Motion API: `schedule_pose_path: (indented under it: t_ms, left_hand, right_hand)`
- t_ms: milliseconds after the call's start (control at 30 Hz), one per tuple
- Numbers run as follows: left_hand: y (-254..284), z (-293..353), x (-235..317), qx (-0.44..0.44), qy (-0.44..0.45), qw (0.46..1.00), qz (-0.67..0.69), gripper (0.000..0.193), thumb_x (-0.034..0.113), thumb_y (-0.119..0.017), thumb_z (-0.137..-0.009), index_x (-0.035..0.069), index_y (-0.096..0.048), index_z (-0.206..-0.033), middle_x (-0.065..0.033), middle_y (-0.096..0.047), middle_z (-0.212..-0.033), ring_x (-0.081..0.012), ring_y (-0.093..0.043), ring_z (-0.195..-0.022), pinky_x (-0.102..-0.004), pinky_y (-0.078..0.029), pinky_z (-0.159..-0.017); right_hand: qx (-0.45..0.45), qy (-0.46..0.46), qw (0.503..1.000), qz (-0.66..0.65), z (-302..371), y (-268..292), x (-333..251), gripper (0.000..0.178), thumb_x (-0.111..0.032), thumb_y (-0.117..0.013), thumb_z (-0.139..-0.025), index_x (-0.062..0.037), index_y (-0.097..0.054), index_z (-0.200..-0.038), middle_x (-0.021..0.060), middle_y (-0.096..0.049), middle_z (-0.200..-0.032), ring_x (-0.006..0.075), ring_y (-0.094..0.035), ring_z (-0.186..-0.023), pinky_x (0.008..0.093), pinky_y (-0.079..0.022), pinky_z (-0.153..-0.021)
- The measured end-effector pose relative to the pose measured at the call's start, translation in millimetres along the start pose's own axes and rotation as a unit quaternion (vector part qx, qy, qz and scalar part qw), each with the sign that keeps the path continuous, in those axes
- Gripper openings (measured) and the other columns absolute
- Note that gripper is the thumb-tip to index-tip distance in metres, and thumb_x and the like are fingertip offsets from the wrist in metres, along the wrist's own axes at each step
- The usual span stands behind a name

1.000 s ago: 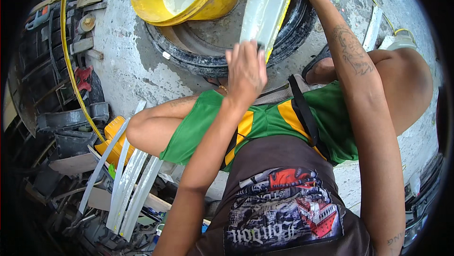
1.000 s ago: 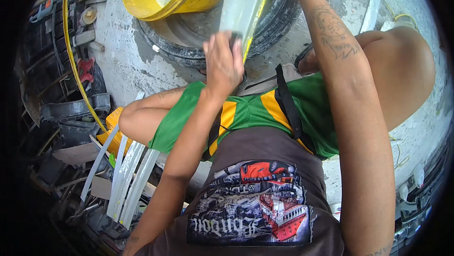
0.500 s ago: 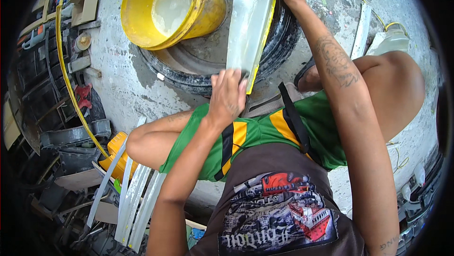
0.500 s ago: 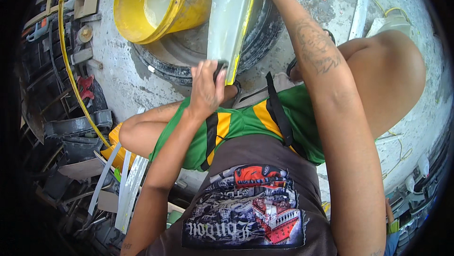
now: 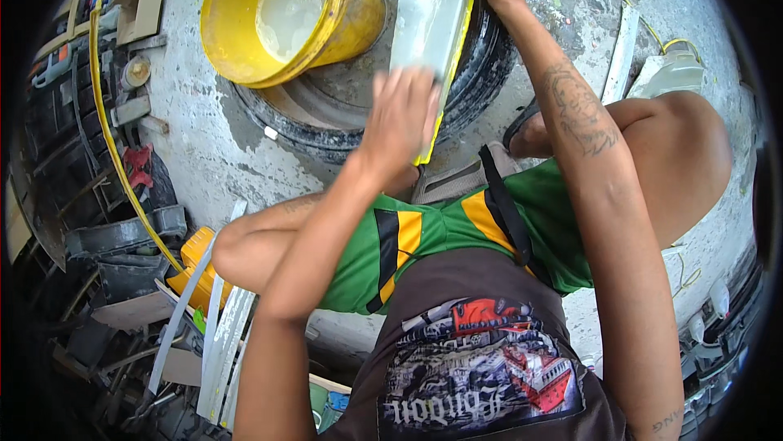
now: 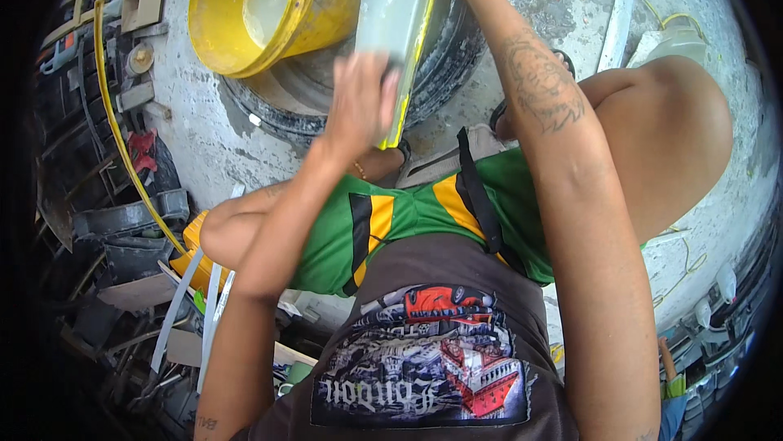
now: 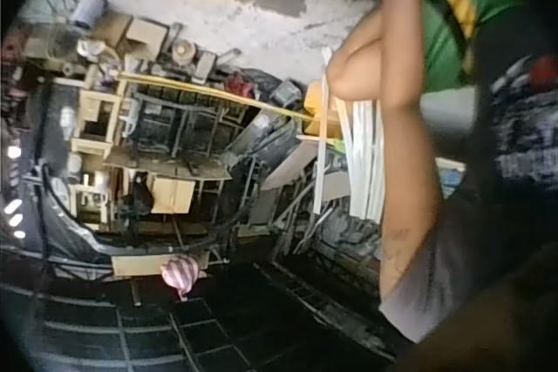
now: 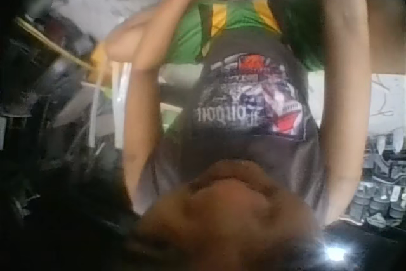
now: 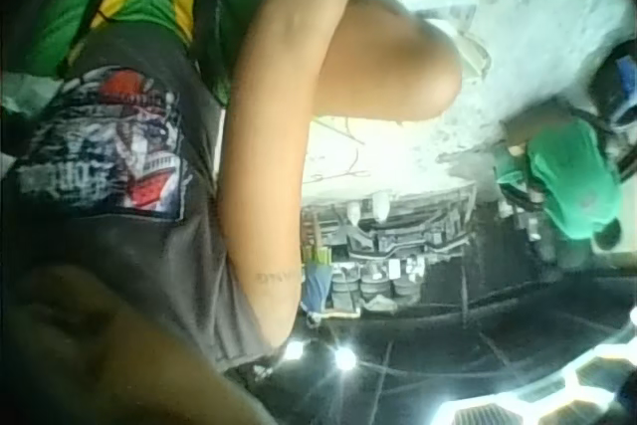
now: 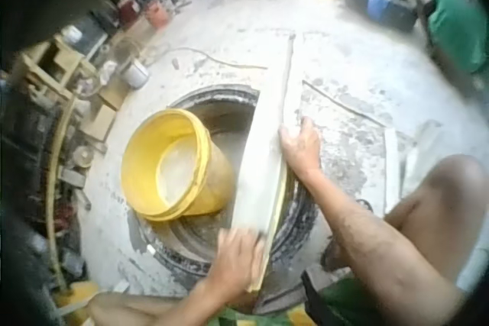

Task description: Wet sanding a fiberglass automotive part over a bucket of water.

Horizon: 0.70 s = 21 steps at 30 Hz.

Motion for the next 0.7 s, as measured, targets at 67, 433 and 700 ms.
schedule_pose_path:
  t_ms: [67, 433, 700]
  left_hand:
    - [-4.0, -42.6, -24.2, 0.037, -0.014, 0.999, -0.036, 0.024, 0.010, -0.065, -0.094, 0.004, -0.055, -0.115, -0.0133, -0.057, -0.097, -0.0339, -0.055, -0.091, -0.0478, -0.039, -0.080]
    - [-8.8, -44.9, -25.7, 0.005, -0.025, 1.000, -0.019, 0.024, 0.010, -0.064, -0.095, 0.003, -0.055, -0.116, -0.0156, -0.058, -0.100, -0.0351, -0.057, -0.092, -0.0480, -0.040, -0.081]
    - [-2.0, 23.6, -7.7, -0.013, 0.017, 0.999, 0.041, 0.036, 0.009, -0.065, -0.094, 0.003, -0.051, -0.126, -0.0167, -0.060, -0.106, -0.0354, -0.057, -0.097, -0.0488, -0.040, -0.084]
  right_hand:
    - [-0.021, -0.001, 0.999, -0.047, 4.6, -7.1, -17.1, 0.054, -0.032, -0.072, -0.086, 0.0081, -0.059, -0.119, 0.0353, -0.068, -0.102, 0.0530, -0.064, -0.099, 0.0544, -0.051, -0.090]
    - [0.018, 0.021, 0.999, -0.024, 5.2, -1.7, -11.5, 0.051, -0.030, -0.072, -0.086, 0.0066, -0.058, -0.117, 0.0361, -0.066, -0.109, 0.0525, -0.062, -0.105, 0.0534, -0.048, -0.095]
    - [-0.023, 0.004, 1.000, -0.014, 1.9, -2.0, -2.5, 0.051, -0.029, -0.073, -0.086, 0.0072, -0.058, -0.118, 0.0360, -0.066, -0.104, 0.0530, -0.062, -0.100, 0.0541, -0.050, -0.090]
Point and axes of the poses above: each hand's wrist, its own z-axis away from the middle knuckle, its own y-axis out of the back of the hand, x = y × z, the point moved 8 cm from there along -z, towards the middle knuckle
